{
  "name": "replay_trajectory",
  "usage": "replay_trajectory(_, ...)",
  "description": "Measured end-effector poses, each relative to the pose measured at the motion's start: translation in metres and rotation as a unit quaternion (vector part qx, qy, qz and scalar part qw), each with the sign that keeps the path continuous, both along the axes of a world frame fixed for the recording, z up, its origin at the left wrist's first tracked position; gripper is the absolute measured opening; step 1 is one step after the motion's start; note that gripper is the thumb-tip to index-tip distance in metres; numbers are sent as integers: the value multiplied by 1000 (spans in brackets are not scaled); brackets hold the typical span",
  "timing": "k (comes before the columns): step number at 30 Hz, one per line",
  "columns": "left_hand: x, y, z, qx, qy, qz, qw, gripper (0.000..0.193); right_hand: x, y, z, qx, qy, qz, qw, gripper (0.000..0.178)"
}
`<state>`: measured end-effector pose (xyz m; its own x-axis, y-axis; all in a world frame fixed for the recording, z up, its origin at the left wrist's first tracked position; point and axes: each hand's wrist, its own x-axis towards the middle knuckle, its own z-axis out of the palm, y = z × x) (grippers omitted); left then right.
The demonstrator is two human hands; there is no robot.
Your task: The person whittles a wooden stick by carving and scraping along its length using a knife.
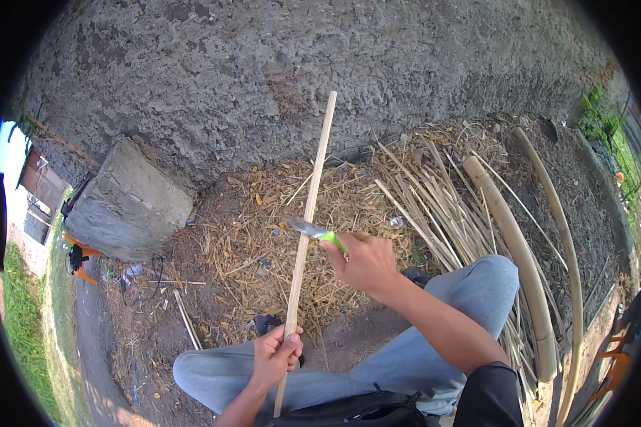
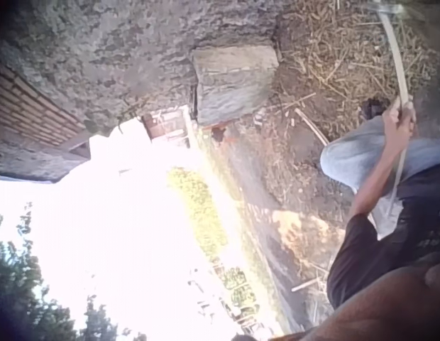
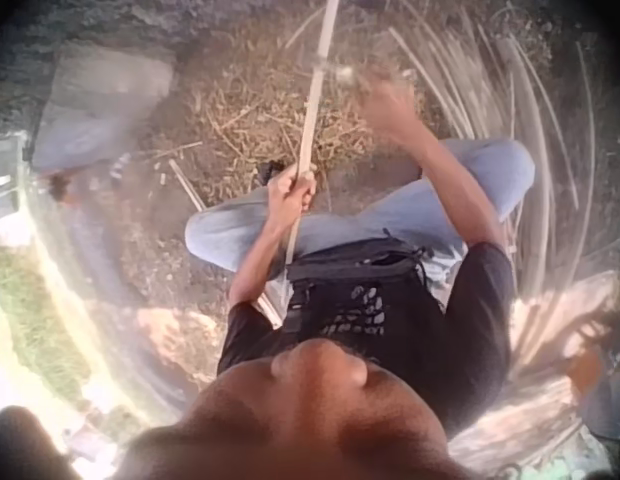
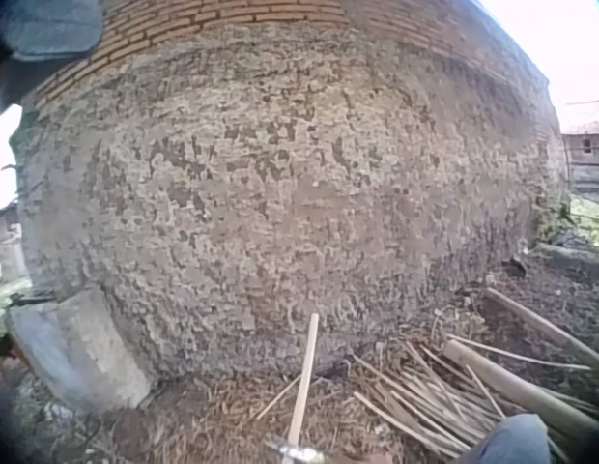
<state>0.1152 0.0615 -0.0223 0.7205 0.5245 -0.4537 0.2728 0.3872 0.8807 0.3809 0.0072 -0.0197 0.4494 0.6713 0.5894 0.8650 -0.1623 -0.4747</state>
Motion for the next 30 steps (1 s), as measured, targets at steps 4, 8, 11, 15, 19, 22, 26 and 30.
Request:
replay_trajectory(4,-7,-1,-4,-5,9,-39,999,23,39,4,3,-33,7,-72,997,28)
replay_trajectory(8,-15,2,2,-39,10,-43,998,23,19,-3,-8,8,-34,3,999,27)
replay_trajectory(11,-37,-7,13,-55,22,-41,997,24,38,0,-4,-17,-7,-42,999,26)
replay_trajectory(15,-57,-20,24,-5,52,-28,998,25,48,7,2,32,-90,4,995,30)
replay_trajectory(19,-68,-35,34,153,87,-26,984,23,33,4,9,-6,-61,-45,997,29)
replay_trajectory(22,-75,-34,38,86,110,1,990,21,-1,-9,14,-24,-45,51,997,34)
replay_trajectory(26,-87,-45,29,86,102,8,991,22,13,-17,11,-5,-17,48,999,34)
replay_trajectory(30,-102,-55,26,159,120,8,980,22,44,-9,18,-26,28,-32,999,34)
